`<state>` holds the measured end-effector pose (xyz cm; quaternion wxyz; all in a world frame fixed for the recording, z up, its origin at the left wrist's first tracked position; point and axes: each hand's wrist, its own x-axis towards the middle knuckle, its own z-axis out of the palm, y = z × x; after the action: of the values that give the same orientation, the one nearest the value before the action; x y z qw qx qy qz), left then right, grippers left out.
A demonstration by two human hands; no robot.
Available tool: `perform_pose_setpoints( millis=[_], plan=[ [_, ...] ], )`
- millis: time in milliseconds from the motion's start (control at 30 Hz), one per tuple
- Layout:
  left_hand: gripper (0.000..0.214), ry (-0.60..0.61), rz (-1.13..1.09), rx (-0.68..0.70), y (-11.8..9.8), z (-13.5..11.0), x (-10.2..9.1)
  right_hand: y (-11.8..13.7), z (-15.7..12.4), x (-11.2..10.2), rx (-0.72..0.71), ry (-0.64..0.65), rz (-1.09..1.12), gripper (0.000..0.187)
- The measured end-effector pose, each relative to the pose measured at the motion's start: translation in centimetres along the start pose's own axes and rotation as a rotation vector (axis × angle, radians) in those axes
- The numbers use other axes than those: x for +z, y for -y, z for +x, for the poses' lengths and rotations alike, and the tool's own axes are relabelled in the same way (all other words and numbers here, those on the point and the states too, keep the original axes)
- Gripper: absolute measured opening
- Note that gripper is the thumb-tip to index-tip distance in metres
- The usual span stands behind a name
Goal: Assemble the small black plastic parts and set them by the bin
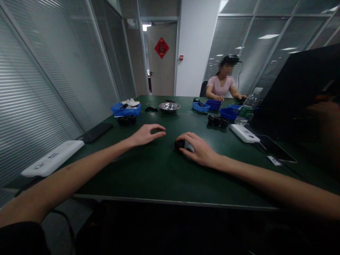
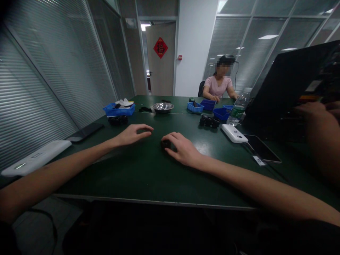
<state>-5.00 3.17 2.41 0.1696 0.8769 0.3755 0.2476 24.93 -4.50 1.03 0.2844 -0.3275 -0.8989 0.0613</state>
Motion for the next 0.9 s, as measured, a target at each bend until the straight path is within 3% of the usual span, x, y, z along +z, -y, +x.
perform_pose_setpoints(
  millis=[100, 200, 400, 633, 900],
  plan=[
    [0.045, -0.288, 0.312, -0.039, 3.8, 0.1, -3.0, -2.4, 0.4, -1.1, 0.067, -0.025, -0.15, 0.036],
    [0.049, -0.421, 0.558, -0.127, 8.0, -0.4, -5.5, -5.4, 0.6, -2.9, 0.153, 0.015, -0.413, 0.034],
    [0.059, -0.326, 0.714, -0.265, 14.3, -1.4, -6.7, -10.7, -0.3, -7.1, 0.428, 0.143, -0.79, 0.033],
    [0.05, -0.265, 0.68, -0.284, 15.6, -1.3, -6.3, -14.9, -2.1, -9.9, 0.628, 0.161, -0.929, 0.037],
    [0.047, -0.267, 0.63, -0.271, 15.3, -1.0, -5.3, -15.9, -3.1, -10.2, 0.697, 0.108, -0.953, 0.04]
  ],
)
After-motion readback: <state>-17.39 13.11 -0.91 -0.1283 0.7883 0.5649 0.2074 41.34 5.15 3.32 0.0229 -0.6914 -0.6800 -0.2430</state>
